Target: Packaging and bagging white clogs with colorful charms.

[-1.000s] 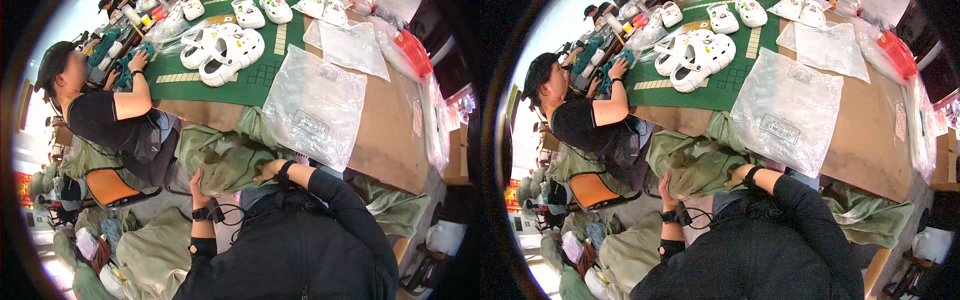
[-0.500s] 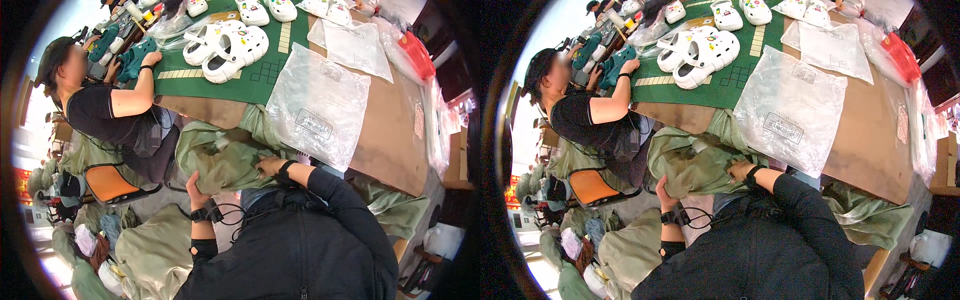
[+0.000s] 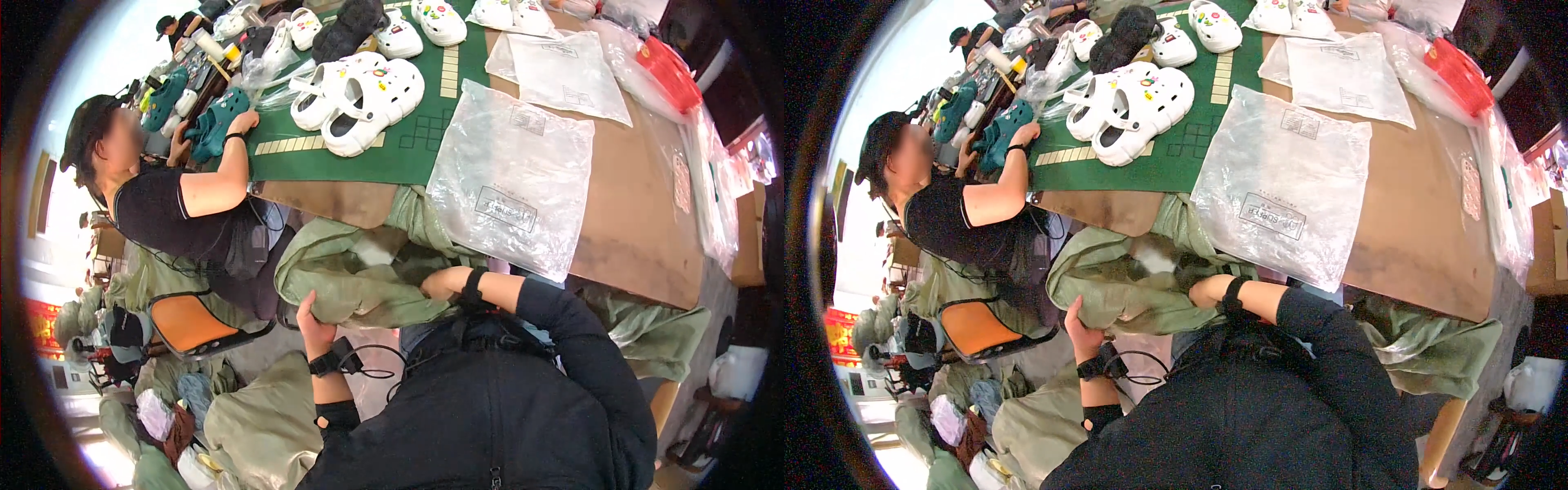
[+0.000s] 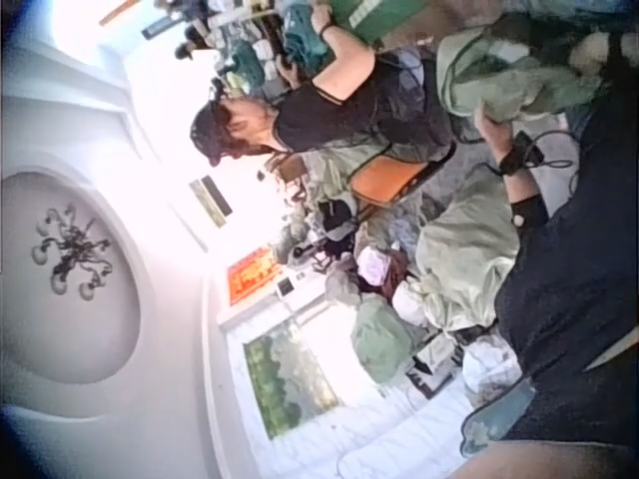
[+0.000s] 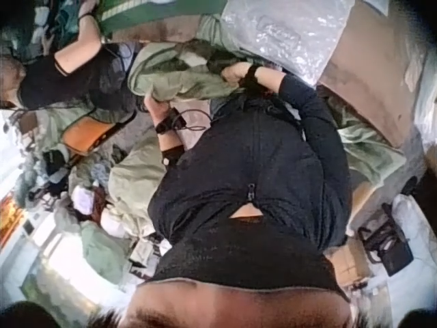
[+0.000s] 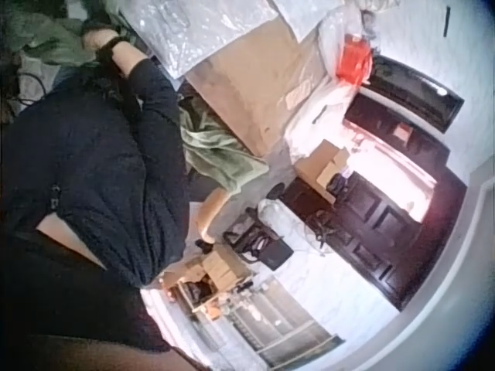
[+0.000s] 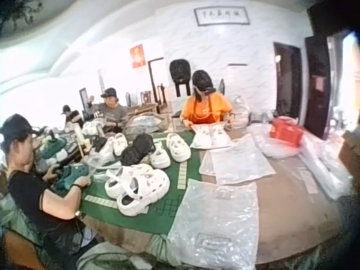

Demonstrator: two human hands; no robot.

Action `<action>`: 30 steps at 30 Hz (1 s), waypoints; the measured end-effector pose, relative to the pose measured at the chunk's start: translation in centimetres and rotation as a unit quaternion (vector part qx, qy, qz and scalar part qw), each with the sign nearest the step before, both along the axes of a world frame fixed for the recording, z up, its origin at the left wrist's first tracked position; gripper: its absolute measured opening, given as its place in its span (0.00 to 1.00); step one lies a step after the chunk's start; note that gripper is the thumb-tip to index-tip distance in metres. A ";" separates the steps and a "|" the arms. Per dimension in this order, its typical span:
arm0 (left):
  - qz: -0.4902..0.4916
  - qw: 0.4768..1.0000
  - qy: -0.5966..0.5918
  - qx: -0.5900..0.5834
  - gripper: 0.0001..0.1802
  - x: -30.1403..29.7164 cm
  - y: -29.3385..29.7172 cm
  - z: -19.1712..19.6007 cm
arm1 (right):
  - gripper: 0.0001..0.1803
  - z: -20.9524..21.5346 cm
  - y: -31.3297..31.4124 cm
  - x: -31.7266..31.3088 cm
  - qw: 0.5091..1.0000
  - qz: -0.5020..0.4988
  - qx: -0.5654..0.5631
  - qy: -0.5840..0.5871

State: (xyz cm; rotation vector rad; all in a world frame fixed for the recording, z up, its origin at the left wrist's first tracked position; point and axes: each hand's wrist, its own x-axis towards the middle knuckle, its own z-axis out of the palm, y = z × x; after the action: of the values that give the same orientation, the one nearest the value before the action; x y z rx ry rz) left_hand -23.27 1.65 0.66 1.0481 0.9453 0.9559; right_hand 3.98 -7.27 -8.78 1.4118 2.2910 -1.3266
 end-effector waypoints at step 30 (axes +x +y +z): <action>-0.067 0.762 0.464 0.447 0.30 10.0 4.1 1.5 | 0.31 10.2 3.6 2.5 0.815 -0.332 0.434 -0.193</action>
State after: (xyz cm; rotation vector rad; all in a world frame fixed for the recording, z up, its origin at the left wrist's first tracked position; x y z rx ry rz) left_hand -13.24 5.74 2.20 2.5312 1.1733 0.7244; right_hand 6.48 -3.66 1.44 2.6063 2.2321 0.1329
